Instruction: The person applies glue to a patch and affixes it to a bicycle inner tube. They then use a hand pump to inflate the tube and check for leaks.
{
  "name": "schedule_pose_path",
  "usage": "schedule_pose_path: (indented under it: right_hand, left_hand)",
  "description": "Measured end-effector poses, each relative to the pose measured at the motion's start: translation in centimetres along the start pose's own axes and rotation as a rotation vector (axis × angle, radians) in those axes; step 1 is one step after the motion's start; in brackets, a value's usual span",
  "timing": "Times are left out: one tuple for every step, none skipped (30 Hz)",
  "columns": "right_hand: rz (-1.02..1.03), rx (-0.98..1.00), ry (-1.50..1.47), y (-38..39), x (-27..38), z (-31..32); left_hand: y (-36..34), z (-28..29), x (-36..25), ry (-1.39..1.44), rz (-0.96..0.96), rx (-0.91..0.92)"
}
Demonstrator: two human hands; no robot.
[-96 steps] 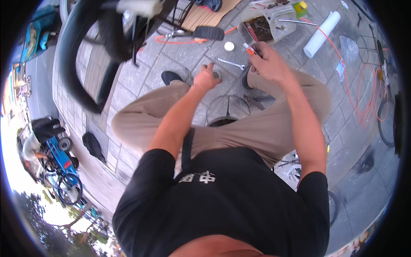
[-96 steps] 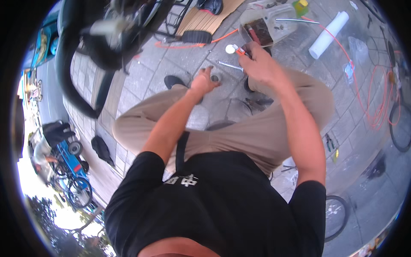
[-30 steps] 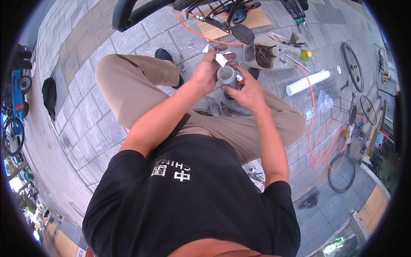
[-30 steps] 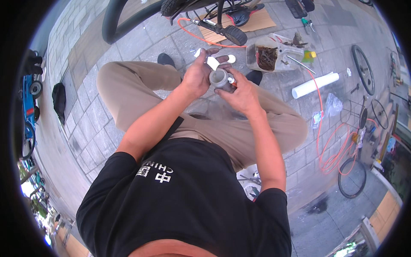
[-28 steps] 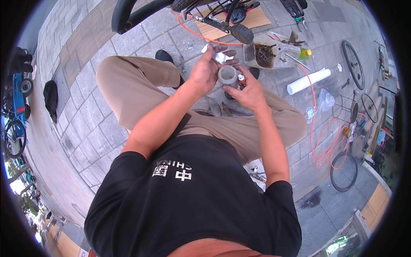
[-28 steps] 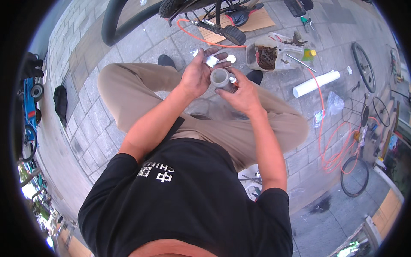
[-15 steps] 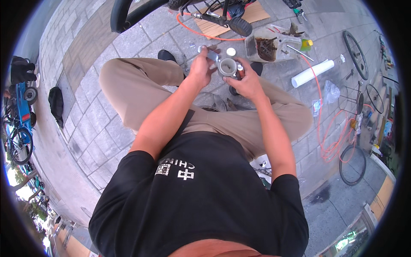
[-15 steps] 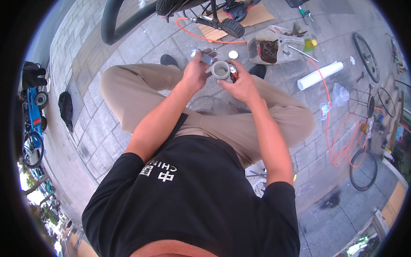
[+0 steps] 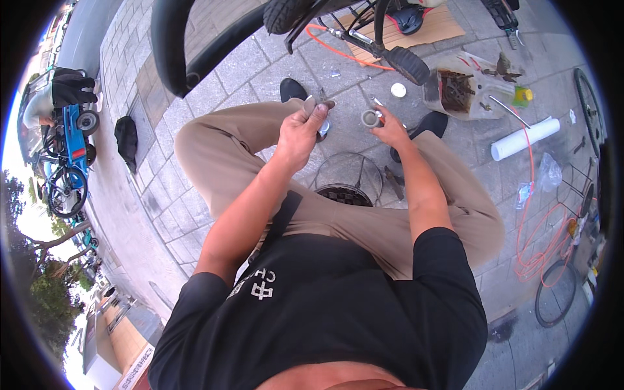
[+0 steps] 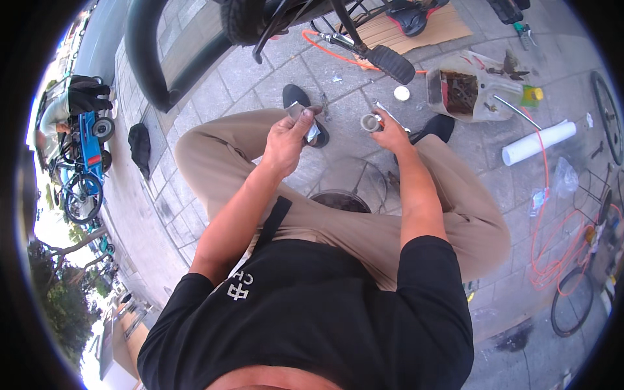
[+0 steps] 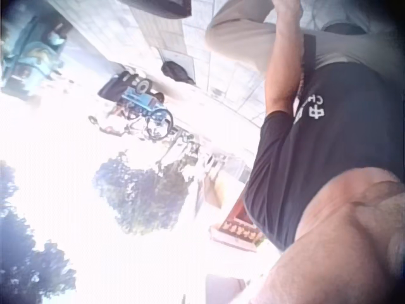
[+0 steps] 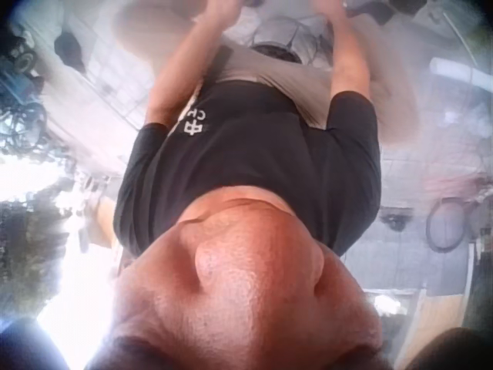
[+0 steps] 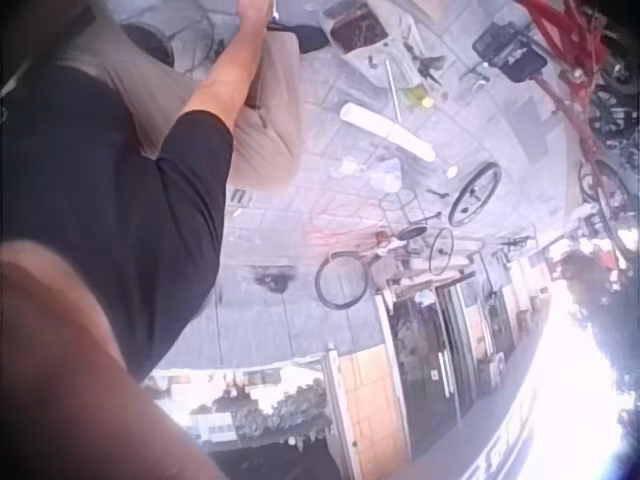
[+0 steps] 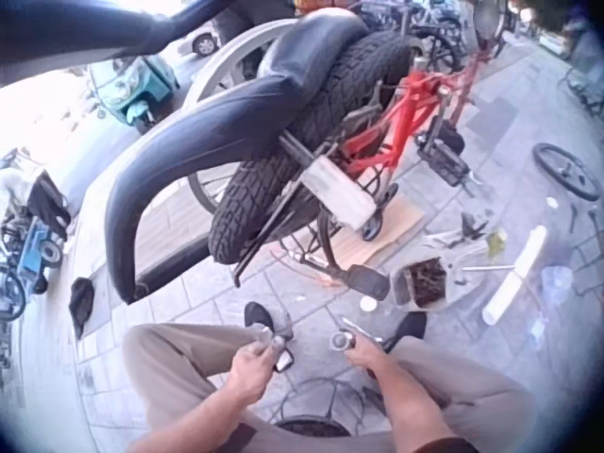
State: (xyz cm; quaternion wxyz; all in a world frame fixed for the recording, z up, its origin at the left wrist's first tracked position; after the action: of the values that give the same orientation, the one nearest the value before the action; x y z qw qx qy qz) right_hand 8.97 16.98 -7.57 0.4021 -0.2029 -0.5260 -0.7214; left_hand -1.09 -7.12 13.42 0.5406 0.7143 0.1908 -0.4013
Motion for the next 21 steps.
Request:
schedule_pose_path:
  right_hand:
    - [-0.022, 0.000, 0.031, -0.1, -1.1, 0.1]
    - [-0.045, 0.000, 0.060, -0.3, -2.1, 0.0]
    - [-0.068, -0.008, 0.101, 0.0, -2.3, 0.7]
    - [-0.036, -0.003, 0.095, 0.5, -2.4, 1.2]
    - [-0.054, -0.026, 0.130, 0.6, -2.6, 2.0]
    - [-0.074, -0.047, 0.161, 1.0, -1.5, 3.0]
    - [-0.088, -0.073, 0.191, 1.2, -0.4, 4.0]
    - [0.017, -0.080, 0.130, 1.8, 1.1, 4.1]
    - [0.007, -0.026, 0.013, 2.6, 3.6, 4.5]
    - [0.001, 0.034, -0.099, 3.7, 6.9, 4.5]
    - [-0.003, 0.093, -0.213, 4.9, 9.7, 4.1]
    - [0.028, 0.131, -0.366, 6.0, 11.7, 3.4]
    - [0.064, 0.167, -0.518, 6.9, 13.5, 2.8]
    - [0.101, 0.206, -0.668, 7.6, 14.9, 2.2]
    - [0.117, 0.163, -0.630, 8.0, 15.6, 1.8]
    - [0.126, 0.122, -0.592, 8.3, 15.9, 1.3]
    - [0.135, 0.081, -0.554, 8.6, 16.1, 0.6]
    - [0.131, 0.041, -0.677, 8.5, 15.8, -0.6]
    - [0.131, 0.028, -0.750, 8.7, 15.6, -1.7]
    - [0.130, 0.015, -0.823, 8.9, 15.4, -2.7]
    - [0.125, 0.001, -0.901, 9.1, 15.1, -3.8]
  left_hand:
    - [-0.1, -0.1, 0.0, -0.049, 0.032, -0.017]
    - [-0.3, -0.2, -0.2, -0.099, 0.065, -0.032]
    - [-0.5, -0.6, -0.3, -0.139, 0.091, -0.040]
    - [-0.8, -1.0, -0.5, -0.157, 0.084, -0.050]
    - [-1.2, -1.5, -0.7, -0.175, 0.077, -0.058]
    - [-1.3, -1.8, -0.7, -0.197, 0.073, -0.067]
    - [-1.8, -2.0, -0.5, -0.145, 0.090, -0.044]
    - [-2.2, -2.1, 0.1, -0.094, 0.109, -0.021]
    - [-2.7, -2.5, 0.2, -0.041, 0.117, 0.008]
    - [-2.4, -3.1, -0.3, -0.029, 0.094, -0.014]
    - [-2.4, -3.3, -0.3, -0.006, 0.073, 0.007]
    - [-2.4, -3.3, -0.1, 0.017, 0.051, 0.025]
    - [-2.4, -3.4, -0.3, 0.039, 0.027, 0.044]
    - [-2.2, -3.5, -0.4, 0.071, 0.038, 0.057]
    - [-1.7, -3.6, -0.6, 0.101, 0.049, 0.069]
    - [-1.3, -3.7, -0.6, 0.134, 0.067, 0.081]
    - [-1.4, -3.5, -0.4, 0.124, 0.078, 0.075]
    - [-1.7, -3.0, 0.1, 0.117, 0.090, 0.069]
    - [-1.5, -3.0, 0.1, 0.112, 0.105, 0.058]
    - [-1.2, -3.1, 0.1, 0.121, 0.117, 0.041]
    - [-1.3, -2.9, 0.8, 0.165, 0.144, 0.032]
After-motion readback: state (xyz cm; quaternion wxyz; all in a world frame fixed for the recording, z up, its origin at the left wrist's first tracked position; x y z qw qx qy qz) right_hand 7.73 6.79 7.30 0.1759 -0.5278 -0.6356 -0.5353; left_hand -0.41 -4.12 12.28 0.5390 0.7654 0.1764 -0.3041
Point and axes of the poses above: each hand's wrist, its own y-axis away from the middle knuckle, its own z-axis out of the back of the hand, x = y × z, the point moved 3 cm from there along -y, towards the middle knuckle, and after that the axes turned 1 degree about x, right-handed, at the moved point
